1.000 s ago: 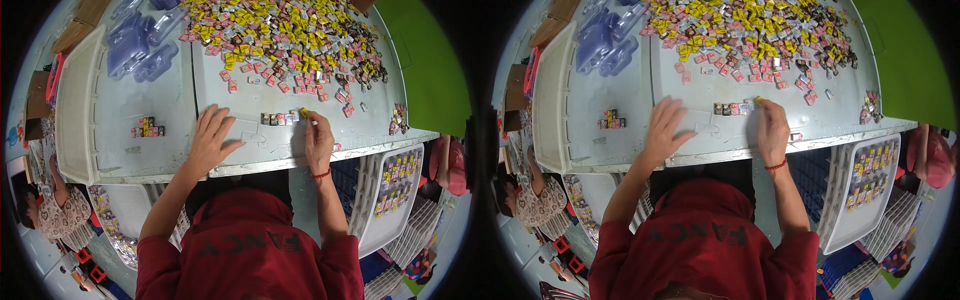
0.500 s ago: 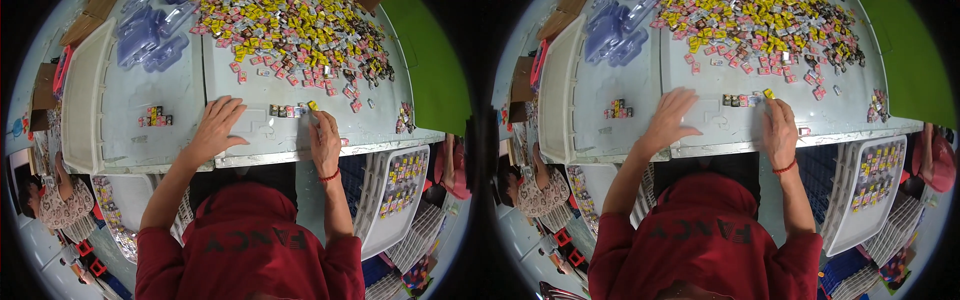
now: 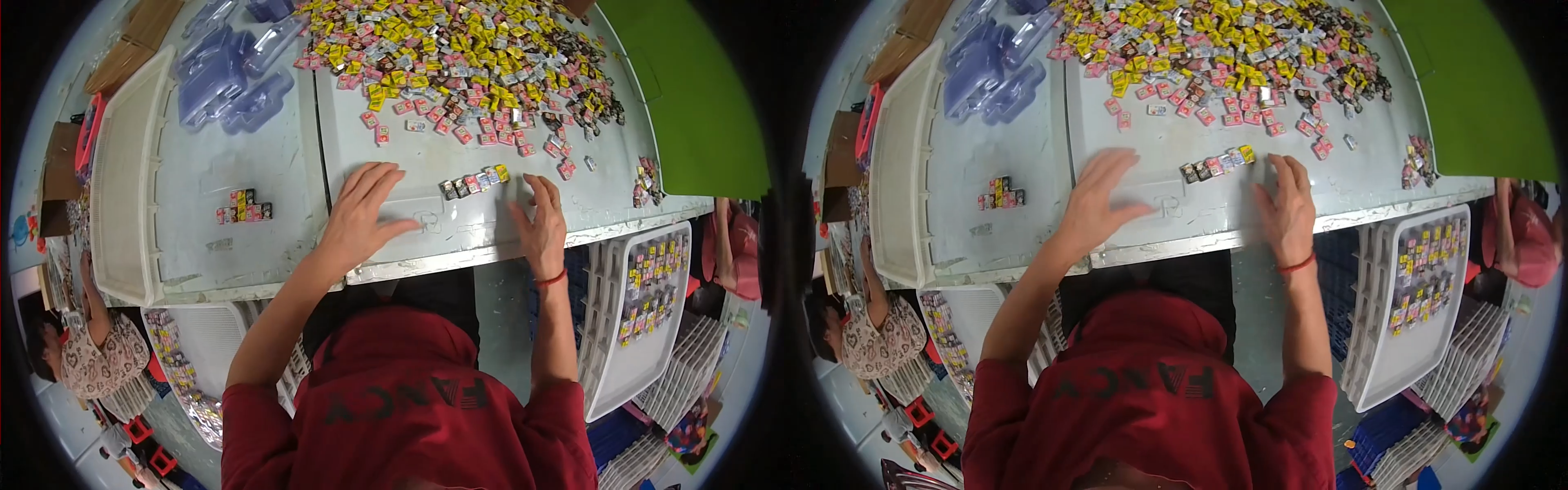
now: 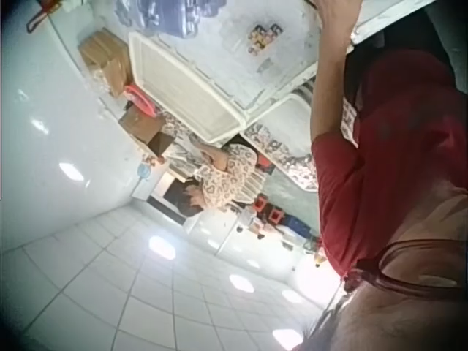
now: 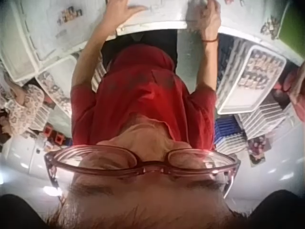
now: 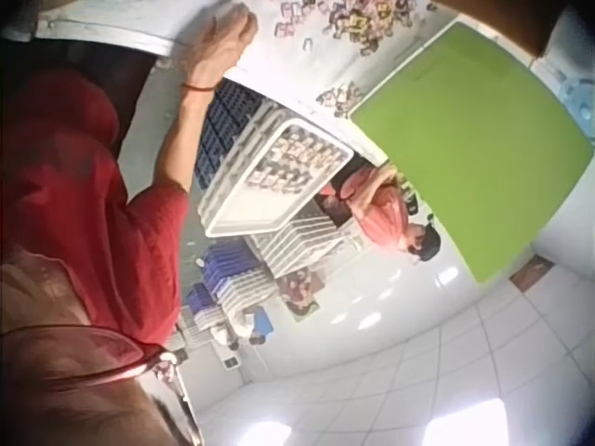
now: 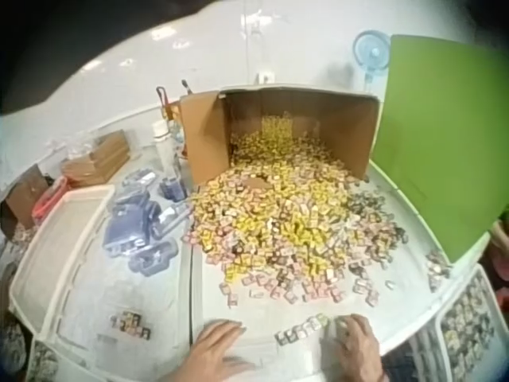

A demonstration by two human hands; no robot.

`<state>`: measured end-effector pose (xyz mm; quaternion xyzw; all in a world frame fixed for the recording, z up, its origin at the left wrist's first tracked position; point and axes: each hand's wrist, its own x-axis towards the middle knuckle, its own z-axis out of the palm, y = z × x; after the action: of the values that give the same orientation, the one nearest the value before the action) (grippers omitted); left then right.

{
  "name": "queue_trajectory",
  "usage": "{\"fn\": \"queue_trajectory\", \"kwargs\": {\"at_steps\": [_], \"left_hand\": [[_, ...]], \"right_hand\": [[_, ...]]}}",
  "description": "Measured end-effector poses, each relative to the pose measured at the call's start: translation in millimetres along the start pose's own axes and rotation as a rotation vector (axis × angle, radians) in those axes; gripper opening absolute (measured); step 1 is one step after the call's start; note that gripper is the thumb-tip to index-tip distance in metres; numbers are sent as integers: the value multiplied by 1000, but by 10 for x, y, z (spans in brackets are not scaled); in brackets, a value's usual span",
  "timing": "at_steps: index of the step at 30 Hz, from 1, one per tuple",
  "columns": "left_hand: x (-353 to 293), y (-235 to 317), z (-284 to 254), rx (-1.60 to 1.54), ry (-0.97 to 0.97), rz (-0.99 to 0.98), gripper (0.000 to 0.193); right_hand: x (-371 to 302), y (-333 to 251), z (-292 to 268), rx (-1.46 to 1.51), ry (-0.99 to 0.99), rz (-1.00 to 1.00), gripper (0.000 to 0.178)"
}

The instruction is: Sorting and arranging small colorful toy blocks into groups of nine and packaging them into plastic bags.

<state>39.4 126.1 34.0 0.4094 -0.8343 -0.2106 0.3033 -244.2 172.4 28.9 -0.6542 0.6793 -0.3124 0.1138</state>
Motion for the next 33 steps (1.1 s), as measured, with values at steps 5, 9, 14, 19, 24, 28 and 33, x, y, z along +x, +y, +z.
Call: {"fn": "queue_trajectory", "kwargs": {"at_steps": [5, 9, 14, 19, 24, 28, 33], "left_hand": [[375, 295, 353, 46, -37, -26, 50], [506, 360, 539, 109, -182, -116, 42], [565, 325, 668, 67, -186, -93, 42], [625, 279, 595, 6, -219, -53, 46], [629, 247, 616, 51, -234, -12, 45], [704, 232, 587, 42, -252, 37, 43], [685, 291, 647, 29, -258, 70, 41]], "right_hand": [[243, 239, -69, -42, -183, -78, 60], [468, 275, -56, -34, -330, -163, 63], [584, 308, -35, -10, -448, -229, 55], [533, 265, -33, 28, -396, -265, 41], [510, 301, 3, 44, -351, -275, 40], [531, 247, -10, 35, -343, -265, 42], [532, 229, 13, 22, -362, -313, 45]]}}
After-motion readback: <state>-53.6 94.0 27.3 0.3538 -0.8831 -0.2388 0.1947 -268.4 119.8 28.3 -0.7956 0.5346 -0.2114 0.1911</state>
